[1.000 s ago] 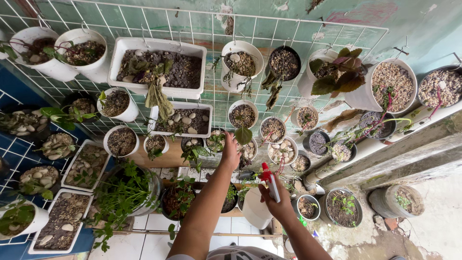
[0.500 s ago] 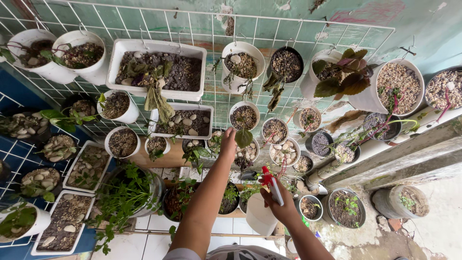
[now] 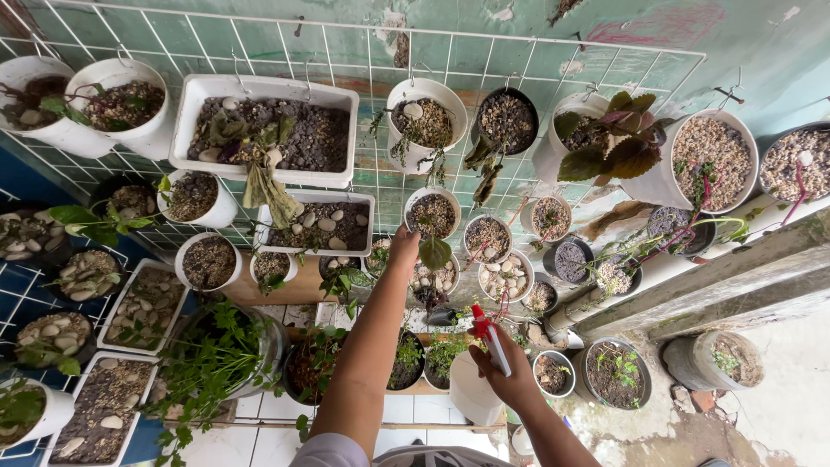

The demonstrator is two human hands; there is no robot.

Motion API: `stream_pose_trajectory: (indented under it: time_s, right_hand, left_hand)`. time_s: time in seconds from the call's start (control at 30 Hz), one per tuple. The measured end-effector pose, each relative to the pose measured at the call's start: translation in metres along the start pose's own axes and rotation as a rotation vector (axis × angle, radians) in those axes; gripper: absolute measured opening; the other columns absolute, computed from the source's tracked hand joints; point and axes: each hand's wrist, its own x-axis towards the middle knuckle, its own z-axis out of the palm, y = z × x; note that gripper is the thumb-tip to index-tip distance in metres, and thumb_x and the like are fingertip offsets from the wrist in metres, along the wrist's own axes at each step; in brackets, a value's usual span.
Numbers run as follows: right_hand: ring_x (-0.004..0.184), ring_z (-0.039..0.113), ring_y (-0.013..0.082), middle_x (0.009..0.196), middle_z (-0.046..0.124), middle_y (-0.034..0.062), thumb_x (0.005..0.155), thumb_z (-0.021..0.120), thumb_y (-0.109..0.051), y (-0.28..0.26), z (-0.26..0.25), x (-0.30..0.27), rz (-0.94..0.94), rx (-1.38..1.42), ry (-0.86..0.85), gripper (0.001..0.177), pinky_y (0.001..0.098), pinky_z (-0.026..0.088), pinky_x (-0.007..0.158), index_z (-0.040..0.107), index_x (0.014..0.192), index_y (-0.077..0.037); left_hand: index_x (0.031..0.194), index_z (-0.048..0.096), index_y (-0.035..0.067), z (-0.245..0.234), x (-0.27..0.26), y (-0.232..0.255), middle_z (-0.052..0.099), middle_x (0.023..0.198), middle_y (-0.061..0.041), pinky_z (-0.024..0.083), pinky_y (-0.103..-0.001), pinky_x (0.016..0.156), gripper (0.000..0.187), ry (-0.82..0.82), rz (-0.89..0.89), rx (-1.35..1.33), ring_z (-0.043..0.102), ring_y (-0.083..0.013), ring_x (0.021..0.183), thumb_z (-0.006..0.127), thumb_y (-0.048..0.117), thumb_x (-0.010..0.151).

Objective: The person uses a white spray bottle to mist a collection of potted plants arranged on a wall-mounted wire grid and a lower wooden shelf. The person systematically moves from one plant to the next, spraying the leaves and soil of various green plants, including some with broad leaves and others with finer foliage.

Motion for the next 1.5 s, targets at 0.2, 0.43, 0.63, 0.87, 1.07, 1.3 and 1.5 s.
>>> stream_pose_trajectory:
  time_s: [0.2,0.43,0.63,0.87,1.07,1.3,1.5]
  right_hand:
    - [0.055,0.065,0.012,0.065,0.066,0.0054,0.093,0.07,-0.023,0.01,0.001,0.007,-0.014,-0.019,0.005,0.035,0.0293,0.051,0.052,0.064,0.126,-0.011]
    - [0.057,0.067,0.0125,0.076,0.071,0.006,0.092,0.071,-0.023,0.02,0.004,0.017,-0.007,0.0,0.074,0.036,0.0298,0.053,0.054,0.063,0.124,-0.009]
    - [0.059,0.063,0.0132,0.089,0.073,0.0069,0.091,0.07,-0.021,0.016,0.0,0.018,0.003,0.084,0.111,0.041,0.0296,0.053,0.055,0.061,0.129,-0.009]
    - [0.06,0.065,0.0134,0.084,0.072,0.0074,0.092,0.07,-0.019,0.004,-0.005,0.013,-0.035,0.048,0.083,0.04,0.03,0.054,0.056,0.061,0.13,-0.011]
    - [0.06,0.067,0.0131,0.081,0.071,0.0059,0.093,0.069,-0.019,0.003,-0.001,0.013,-0.038,0.055,0.073,0.035,0.0304,0.054,0.055,0.063,0.127,-0.011]
    - [0.059,0.063,0.0125,0.078,0.07,0.0054,0.093,0.069,-0.018,-0.002,-0.003,0.008,-0.039,0.063,0.062,0.033,0.0297,0.051,0.055,0.065,0.125,-0.01]
    - [0.059,0.063,0.0125,0.076,0.068,0.0057,0.093,0.069,-0.019,0.003,-0.008,0.007,-0.021,0.064,0.081,0.036,0.0292,0.052,0.055,0.063,0.127,-0.011]
  left_hand:
    - [0.138,0.051,0.012,0.016,0.009,-0.011,0.062,0.119,-0.007,0.055,-0.036,0.07,0.048,0.136,0.106,-0.03,0.064,-0.0216,0.097,0.064,0.012,0.093]
    - [0.138,0.045,0.006,0.031,0.007,-0.021,0.055,0.123,-0.016,0.062,-0.033,0.073,0.051,0.178,0.173,-0.211,0.065,-0.0213,0.097,0.063,0.001,0.091]
    - [0.14,0.04,0.007,0.039,-0.009,-0.009,0.051,0.127,-0.018,0.062,-0.032,0.071,0.056,0.185,0.121,-0.293,0.065,-0.0246,0.095,0.061,-0.003,0.089]
    - [0.145,0.035,0.008,0.043,-0.005,-0.027,0.041,0.141,-0.019,0.06,-0.037,0.091,0.062,0.031,0.166,-0.54,0.061,-0.0218,0.109,0.07,0.006,0.093]
    - [0.147,0.035,0.018,0.042,-0.012,-0.02,0.041,0.149,-0.012,0.045,-0.044,0.093,0.06,0.007,0.087,-0.325,0.067,-0.0193,0.111,0.066,0.028,0.097]
    - [0.142,0.042,0.009,0.051,-0.021,-0.004,0.047,0.135,-0.017,0.061,-0.034,0.076,0.06,0.116,0.266,-0.161,0.07,-0.0247,0.097,0.073,0.013,0.09]
    - [0.135,0.051,0.004,0.049,-0.007,-0.012,0.051,0.126,-0.018,0.061,-0.034,0.072,0.052,0.279,0.499,0.1,0.073,-0.0258,0.085,0.073,0.004,0.087]
